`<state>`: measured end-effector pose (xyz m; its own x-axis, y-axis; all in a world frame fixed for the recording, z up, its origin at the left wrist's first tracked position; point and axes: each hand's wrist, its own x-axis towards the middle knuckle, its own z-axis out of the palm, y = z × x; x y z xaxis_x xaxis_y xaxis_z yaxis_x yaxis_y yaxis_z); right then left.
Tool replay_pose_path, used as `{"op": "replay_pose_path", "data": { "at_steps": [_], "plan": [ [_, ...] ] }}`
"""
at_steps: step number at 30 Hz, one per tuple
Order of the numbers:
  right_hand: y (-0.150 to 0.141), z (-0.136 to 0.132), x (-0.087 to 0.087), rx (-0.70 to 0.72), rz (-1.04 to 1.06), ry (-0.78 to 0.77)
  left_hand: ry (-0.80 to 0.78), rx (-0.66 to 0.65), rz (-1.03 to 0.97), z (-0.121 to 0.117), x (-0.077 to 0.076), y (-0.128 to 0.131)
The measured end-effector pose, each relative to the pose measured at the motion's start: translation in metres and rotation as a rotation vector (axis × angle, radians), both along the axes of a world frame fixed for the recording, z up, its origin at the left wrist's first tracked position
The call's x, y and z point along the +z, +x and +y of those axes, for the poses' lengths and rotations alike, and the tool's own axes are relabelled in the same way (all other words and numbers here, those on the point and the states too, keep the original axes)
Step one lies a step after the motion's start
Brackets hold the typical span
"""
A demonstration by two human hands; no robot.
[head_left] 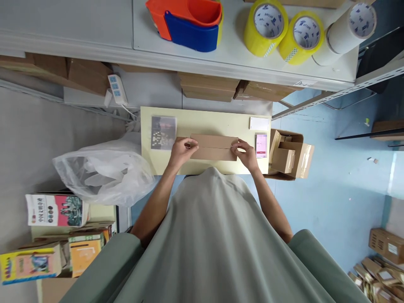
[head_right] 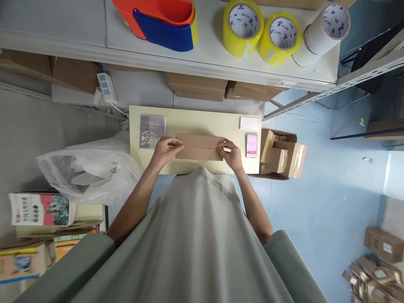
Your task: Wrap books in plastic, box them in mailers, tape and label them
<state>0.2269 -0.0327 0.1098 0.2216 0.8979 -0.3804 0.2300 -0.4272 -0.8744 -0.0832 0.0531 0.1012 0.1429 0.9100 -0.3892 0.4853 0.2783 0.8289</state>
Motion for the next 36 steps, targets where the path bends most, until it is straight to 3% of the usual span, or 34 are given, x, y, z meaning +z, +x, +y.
{"op": "replay_pose_path", "data": {
  "at_steps": [7,14,23,36],
  "plan": [
    [-0.005,0.004,-0.002,-0.05,-0.042,-0.059,0.029,-0.038,-0.007,0.004,-0.018,-0.006],
    [-0.006,0.012,-0.003,-0.017,-0.064,-0.1,0.092,-0.056,0.021,0.006,-0.022,-0.003],
    [0.0,0.014,0.001,0.036,-0.008,-0.084,0.037,-0.091,0.014,0.007,-0.016,-0.006],
    [-0.008,0.015,0.005,0.021,-0.102,-0.135,0.008,-0.058,0.051,0.003,-0.004,-0.001]
  ]
}}
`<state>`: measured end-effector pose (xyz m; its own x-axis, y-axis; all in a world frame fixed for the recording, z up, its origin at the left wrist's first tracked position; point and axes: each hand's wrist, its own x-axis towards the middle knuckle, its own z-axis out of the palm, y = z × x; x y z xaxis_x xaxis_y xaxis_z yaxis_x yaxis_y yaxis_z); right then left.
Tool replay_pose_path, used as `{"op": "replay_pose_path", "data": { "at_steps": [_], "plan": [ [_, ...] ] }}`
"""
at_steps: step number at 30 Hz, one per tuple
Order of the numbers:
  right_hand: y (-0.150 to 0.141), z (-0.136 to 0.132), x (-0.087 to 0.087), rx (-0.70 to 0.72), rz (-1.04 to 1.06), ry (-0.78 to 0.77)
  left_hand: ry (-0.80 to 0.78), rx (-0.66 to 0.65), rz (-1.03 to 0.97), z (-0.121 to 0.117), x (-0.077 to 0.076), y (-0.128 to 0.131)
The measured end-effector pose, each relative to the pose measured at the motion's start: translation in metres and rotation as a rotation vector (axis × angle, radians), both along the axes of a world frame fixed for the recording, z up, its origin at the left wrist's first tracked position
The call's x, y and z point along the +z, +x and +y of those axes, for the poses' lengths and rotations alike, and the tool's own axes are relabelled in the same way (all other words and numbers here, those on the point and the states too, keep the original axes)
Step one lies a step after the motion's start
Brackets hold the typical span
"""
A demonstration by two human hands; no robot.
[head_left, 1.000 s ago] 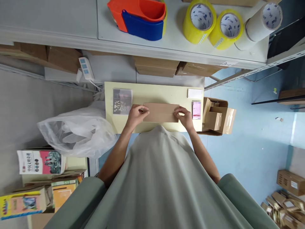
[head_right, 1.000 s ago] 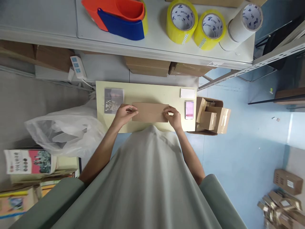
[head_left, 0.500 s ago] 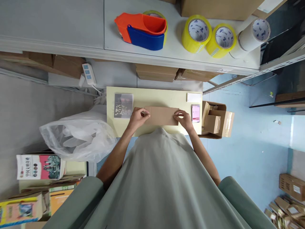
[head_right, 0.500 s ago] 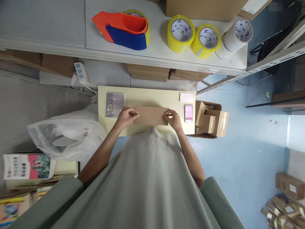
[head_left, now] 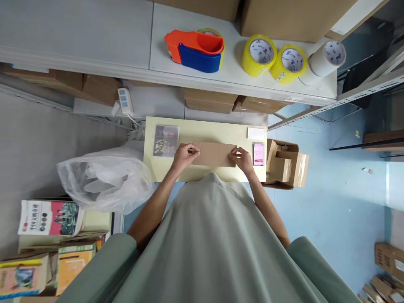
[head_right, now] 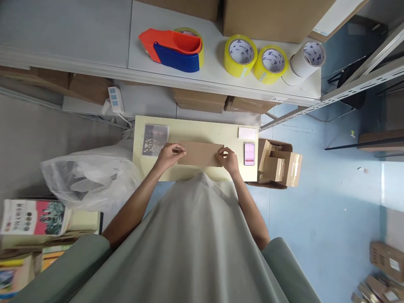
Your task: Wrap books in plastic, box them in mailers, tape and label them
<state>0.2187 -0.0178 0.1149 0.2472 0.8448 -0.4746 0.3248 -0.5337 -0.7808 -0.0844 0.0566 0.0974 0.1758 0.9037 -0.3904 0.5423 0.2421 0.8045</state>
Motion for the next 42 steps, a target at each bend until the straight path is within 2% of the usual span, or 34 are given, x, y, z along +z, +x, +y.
{"op": "replay_pose_path", "data": {
  "at_steps": [7,11,18,26,32,37,39,42],
  "plan": [
    [-0.004,0.002,0.0,0.024,-0.102,-0.029,0.026,0.043,0.034,-0.008,-0.003,0.0],
    [-0.002,0.004,0.002,0.028,-0.081,-0.037,0.006,0.055,0.033,-0.007,-0.002,0.005],
    [0.004,-0.006,0.003,0.002,-0.054,0.052,0.027,0.104,0.018,-0.023,0.004,0.008],
    [-0.008,-0.009,-0.002,0.025,-0.133,-0.01,0.023,0.175,0.113,-0.032,0.0,0.013],
    [-0.006,-0.009,0.001,0.066,-0.111,0.02,0.038,0.143,-0.023,-0.028,-0.008,0.004],
    [-0.006,-0.016,0.015,0.109,-0.078,0.097,0.057,0.082,-0.204,-0.027,-0.008,-0.01],
    [-0.005,-0.017,0.028,0.126,-0.108,0.112,0.09,0.069,-0.243,-0.026,0.0,-0.015],
    [-0.001,-0.009,0.057,0.158,-0.179,0.157,0.154,0.039,-0.276,-0.017,0.022,-0.023]
  ]
}}
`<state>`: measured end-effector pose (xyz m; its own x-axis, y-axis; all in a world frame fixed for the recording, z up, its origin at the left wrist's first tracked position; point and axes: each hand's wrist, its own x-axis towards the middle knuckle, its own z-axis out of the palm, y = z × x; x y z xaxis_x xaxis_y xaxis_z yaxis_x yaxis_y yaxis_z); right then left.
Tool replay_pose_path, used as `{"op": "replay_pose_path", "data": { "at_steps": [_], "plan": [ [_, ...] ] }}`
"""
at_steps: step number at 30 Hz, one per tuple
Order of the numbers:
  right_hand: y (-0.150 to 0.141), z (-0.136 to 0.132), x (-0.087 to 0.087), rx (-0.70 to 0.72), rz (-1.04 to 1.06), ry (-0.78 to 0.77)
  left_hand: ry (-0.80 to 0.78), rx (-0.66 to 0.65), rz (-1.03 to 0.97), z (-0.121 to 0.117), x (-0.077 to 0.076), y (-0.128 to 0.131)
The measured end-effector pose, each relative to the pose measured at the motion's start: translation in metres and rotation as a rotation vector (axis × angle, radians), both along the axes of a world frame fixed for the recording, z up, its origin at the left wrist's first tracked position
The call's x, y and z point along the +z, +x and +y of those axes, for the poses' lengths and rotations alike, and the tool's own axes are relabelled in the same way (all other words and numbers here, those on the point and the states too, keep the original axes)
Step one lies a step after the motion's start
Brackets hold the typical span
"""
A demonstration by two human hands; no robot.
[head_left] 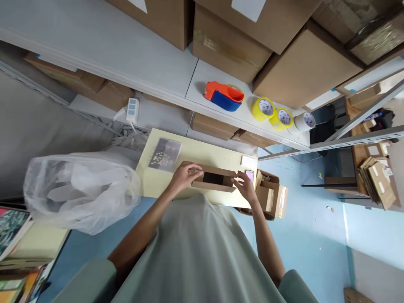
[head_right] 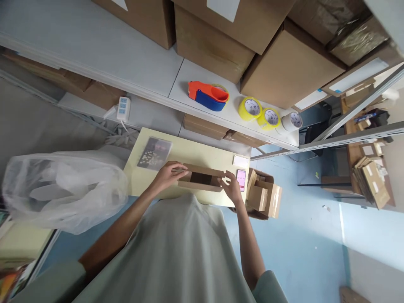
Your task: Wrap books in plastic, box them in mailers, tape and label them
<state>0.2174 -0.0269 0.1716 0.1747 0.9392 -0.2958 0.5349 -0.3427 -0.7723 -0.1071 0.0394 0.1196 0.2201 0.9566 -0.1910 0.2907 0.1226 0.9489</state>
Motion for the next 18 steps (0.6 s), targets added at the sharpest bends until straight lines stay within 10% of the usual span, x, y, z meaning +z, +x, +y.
{"op": "replay_pose_path", "data": {
  "at_steps": [11,18],
  "plan": [
    [-0.05,0.16,0.133,0.278,-0.321,0.518,0.404,0.114,-0.147,0.124,0.121,0.003],
    [-0.106,0.274,0.142,0.371,-0.901,0.393,0.602,0.177,-0.222,0.14,0.169,-0.002]
  ]
}}
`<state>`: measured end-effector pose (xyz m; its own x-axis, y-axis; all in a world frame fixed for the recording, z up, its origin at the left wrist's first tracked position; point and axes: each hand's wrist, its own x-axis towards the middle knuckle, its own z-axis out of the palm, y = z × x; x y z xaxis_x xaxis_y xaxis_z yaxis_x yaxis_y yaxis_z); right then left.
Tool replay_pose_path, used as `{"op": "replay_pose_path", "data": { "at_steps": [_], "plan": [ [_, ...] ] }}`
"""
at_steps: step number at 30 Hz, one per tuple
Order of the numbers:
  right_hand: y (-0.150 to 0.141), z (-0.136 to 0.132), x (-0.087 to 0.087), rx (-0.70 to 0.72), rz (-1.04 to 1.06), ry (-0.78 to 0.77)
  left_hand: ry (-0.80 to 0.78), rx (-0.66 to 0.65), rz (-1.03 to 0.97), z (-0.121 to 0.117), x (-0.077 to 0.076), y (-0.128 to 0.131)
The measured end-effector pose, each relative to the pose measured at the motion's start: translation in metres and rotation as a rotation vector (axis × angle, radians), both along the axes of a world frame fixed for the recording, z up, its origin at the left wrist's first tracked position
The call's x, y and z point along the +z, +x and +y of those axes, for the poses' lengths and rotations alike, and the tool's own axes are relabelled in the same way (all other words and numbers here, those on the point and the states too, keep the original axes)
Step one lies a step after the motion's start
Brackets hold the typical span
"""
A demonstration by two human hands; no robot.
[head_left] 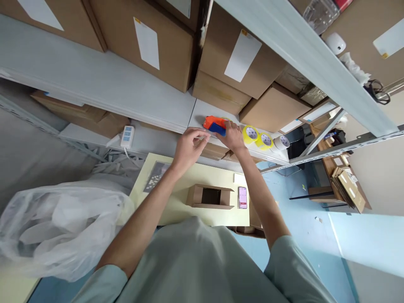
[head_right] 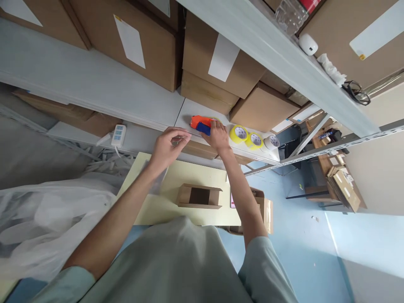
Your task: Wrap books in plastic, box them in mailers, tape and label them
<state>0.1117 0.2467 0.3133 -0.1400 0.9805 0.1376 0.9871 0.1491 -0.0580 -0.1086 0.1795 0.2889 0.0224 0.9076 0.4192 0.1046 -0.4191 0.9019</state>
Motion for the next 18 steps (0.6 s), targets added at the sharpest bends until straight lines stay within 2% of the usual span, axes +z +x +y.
{"op": "replay_pose_path", "data": {
  "at_steps": [2,5,10,13,18],
  "plan": [
    [-0.005,0.013,-0.009,-0.036,-0.104,-0.051,0.003,-0.002,-0.013,-0.007,0.0,-0.009],
    [-0.002,0.02,-0.021,-0.058,-0.15,-0.055,-0.032,-0.019,-0.038,-0.018,-0.009,-0.027],
    [0.007,0.006,-0.026,-0.053,-0.246,-0.061,-0.177,-0.014,-0.126,-0.039,-0.033,-0.052],
    [0.005,-0.024,-0.02,-0.039,-0.297,-0.065,-0.235,-0.004,-0.146,-0.053,-0.044,-0.064],
    [-0.014,-0.108,-0.011,0.055,-0.275,-0.045,-0.278,-0.021,-0.186,-0.077,-0.051,-0.08]
  ]
}}
